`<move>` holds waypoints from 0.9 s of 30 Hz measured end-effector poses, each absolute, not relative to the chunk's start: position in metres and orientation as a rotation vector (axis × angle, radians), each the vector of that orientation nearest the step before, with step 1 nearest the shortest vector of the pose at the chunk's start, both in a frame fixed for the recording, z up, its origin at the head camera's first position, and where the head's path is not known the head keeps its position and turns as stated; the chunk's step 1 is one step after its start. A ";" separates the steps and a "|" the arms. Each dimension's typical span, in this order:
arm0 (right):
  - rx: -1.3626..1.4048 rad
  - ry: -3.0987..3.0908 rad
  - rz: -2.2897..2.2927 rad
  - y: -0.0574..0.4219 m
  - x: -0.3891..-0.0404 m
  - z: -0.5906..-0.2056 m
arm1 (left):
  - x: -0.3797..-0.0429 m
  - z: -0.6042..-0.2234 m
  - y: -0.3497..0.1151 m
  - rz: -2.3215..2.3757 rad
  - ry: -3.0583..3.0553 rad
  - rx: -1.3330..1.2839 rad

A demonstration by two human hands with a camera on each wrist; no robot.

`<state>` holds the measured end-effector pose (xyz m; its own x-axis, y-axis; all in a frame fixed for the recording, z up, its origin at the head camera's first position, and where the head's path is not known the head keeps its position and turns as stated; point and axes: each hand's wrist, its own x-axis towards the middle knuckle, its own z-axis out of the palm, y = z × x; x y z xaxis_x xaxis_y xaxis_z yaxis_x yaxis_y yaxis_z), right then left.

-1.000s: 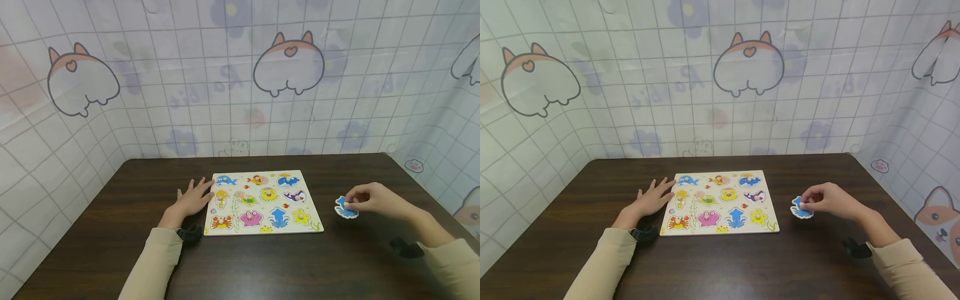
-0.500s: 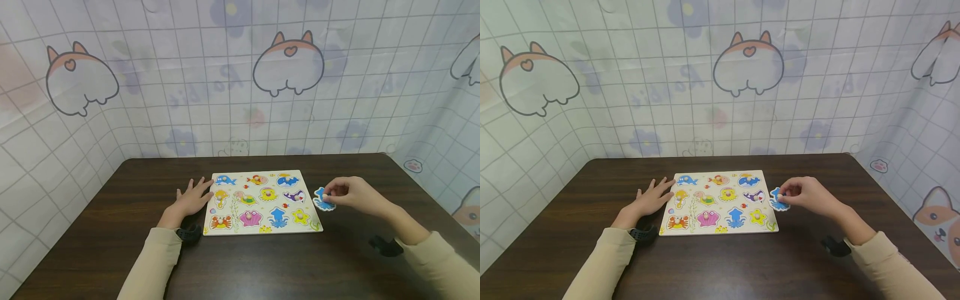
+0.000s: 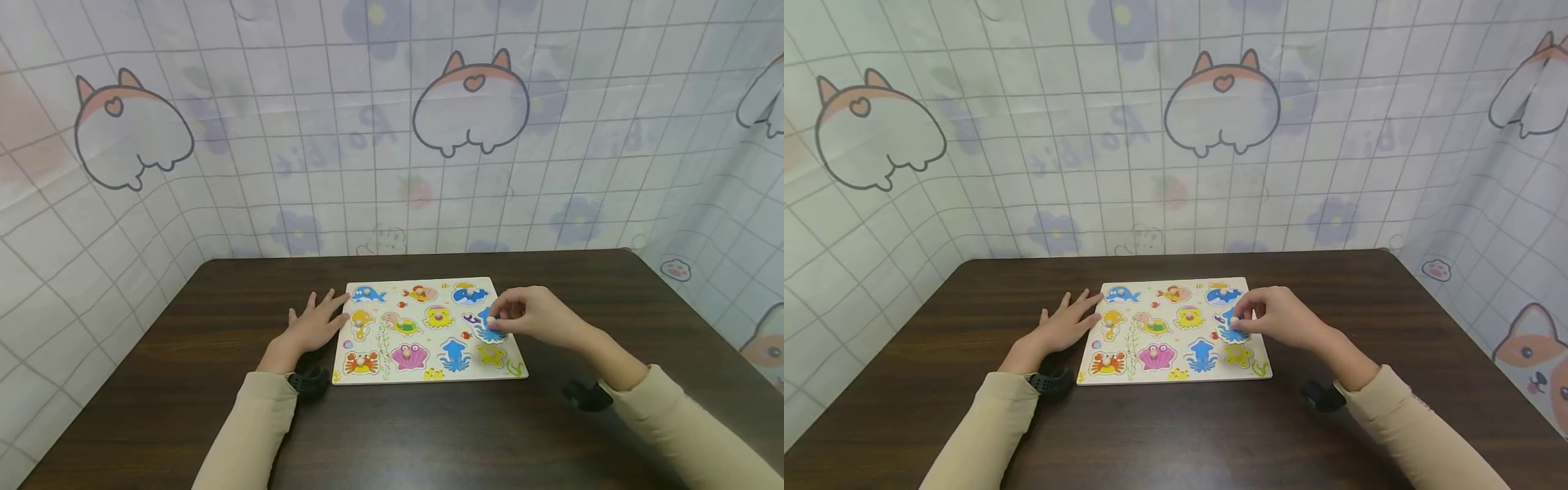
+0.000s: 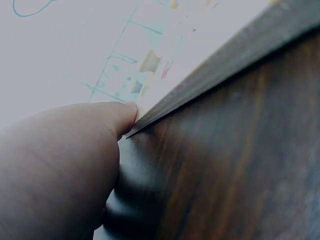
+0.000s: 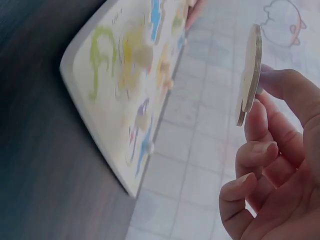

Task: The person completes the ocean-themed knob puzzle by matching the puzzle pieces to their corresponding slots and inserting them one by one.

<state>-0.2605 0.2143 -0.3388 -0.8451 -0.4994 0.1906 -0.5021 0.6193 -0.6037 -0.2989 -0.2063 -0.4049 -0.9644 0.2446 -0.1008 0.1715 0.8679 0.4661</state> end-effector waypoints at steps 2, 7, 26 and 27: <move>0.895 -2.834 1.052 0.209 -0.262 -0.341 | -0.299 -0.405 -0.206 0.700 2.883 0.322; 0.950 -2.848 1.025 0.196 -0.263 -0.347 | -0.299 -0.406 -0.207 0.702 2.881 0.319; 1.069 -2.992 0.838 0.161 -0.268 -0.358 | -0.299 -0.406 -0.207 0.706 2.887 0.335; 1.071 -3.004 0.833 0.160 -0.269 -0.358 | -0.299 -0.406 -0.207 0.706 2.886 0.336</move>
